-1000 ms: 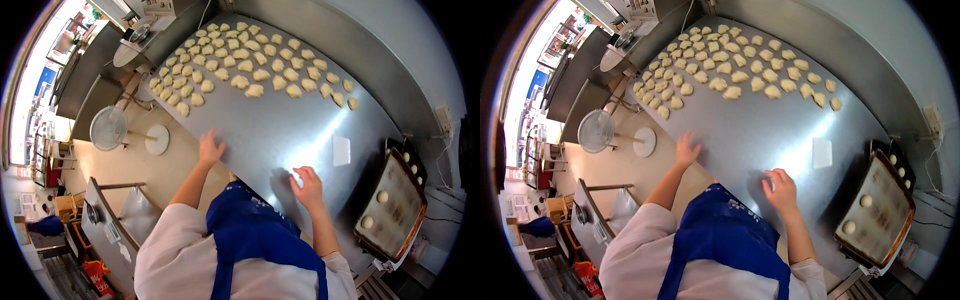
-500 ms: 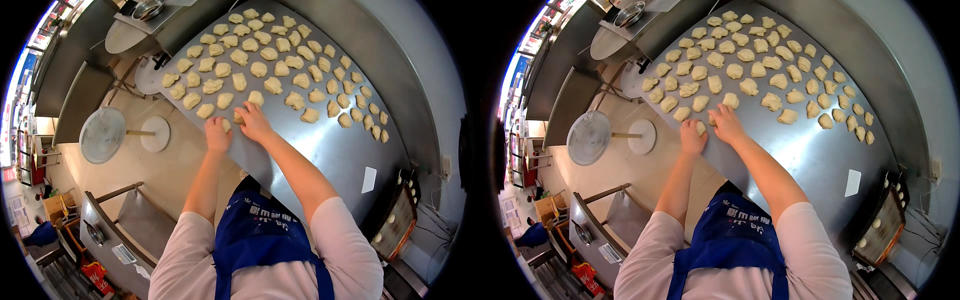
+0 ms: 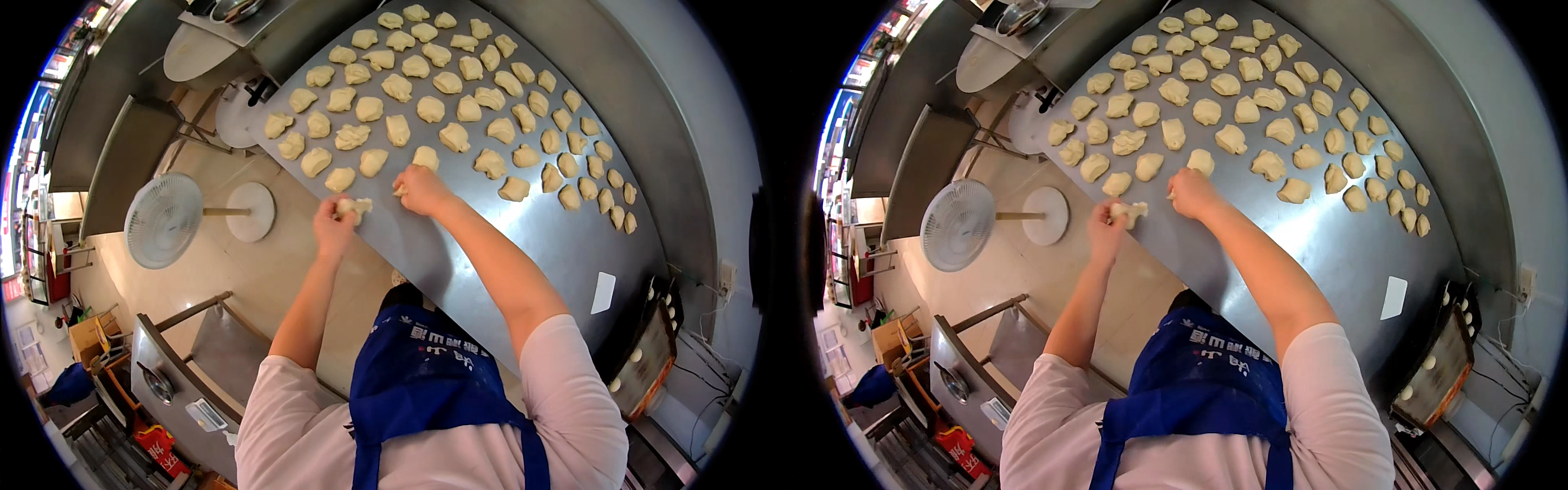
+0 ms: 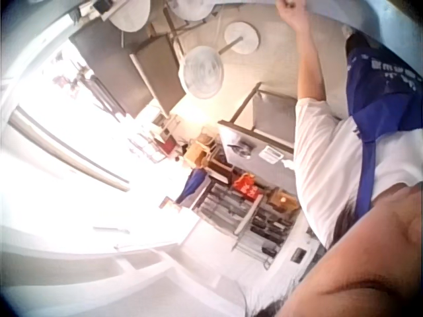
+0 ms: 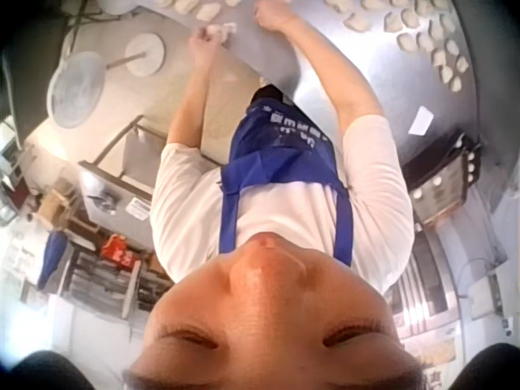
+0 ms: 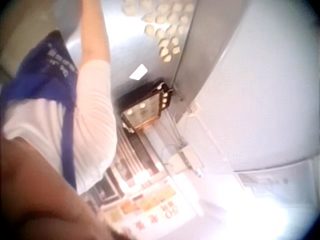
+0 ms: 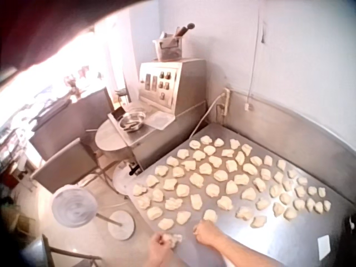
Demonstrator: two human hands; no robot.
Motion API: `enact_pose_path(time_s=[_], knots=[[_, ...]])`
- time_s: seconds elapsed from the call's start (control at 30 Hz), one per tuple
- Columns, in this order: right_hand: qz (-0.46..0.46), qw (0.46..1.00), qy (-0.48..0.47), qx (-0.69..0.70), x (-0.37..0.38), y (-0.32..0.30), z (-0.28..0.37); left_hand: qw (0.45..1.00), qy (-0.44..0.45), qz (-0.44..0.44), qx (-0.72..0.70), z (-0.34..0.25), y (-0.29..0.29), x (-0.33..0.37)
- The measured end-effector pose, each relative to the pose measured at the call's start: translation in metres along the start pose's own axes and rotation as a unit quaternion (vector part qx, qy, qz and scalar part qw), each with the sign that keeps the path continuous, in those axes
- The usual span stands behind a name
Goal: The person repeatedly picks up small pieces of dough from a metal countertop, rolls them into balls by hand, and places them onto a baking tray. The person uses a plastic scraper to gather and separate dough pieces as needed.
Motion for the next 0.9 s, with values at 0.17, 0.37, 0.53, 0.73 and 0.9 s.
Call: enact_pose_path(time_s=[0.17,0.37,0.53,0.73,0.9], knots=[[-0.218,0.960,-0.042,0.169,-0.077,-0.023,-0.024,0.927,-0.029,-0.208,-0.311,0.041,-0.035,0.026],[-0.315,0.935,0.045,0.159,-0.243,0.006,-0.111,0.925,-0.162,-0.033,-0.343,-0.029,0.016,0.000],[-0.414,0.900,0.129,0.032,-0.360,0.057,-0.187,0.987,0.035,0.158,-0.014,-0.062,0.146,-0.105],[-0.367,0.913,0.175,0.029,-0.470,0.150,-0.217,0.893,0.299,0.144,0.302,0.018,0.193,-0.180],[-0.412,0.891,0.168,-0.089,-0.425,0.169,-0.234,0.864,0.301,0.086,0.394,0.019,0.251,-0.146]])
Point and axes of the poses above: each hand's wrist, its own x-axis towards the middle knuckle, its own y-axis out of the palm, z = x × y, the point moved 2 cm from there along x, towards the middle knuckle, and after that the axes turned 5 degrees about -x, right-handed, at the moved point
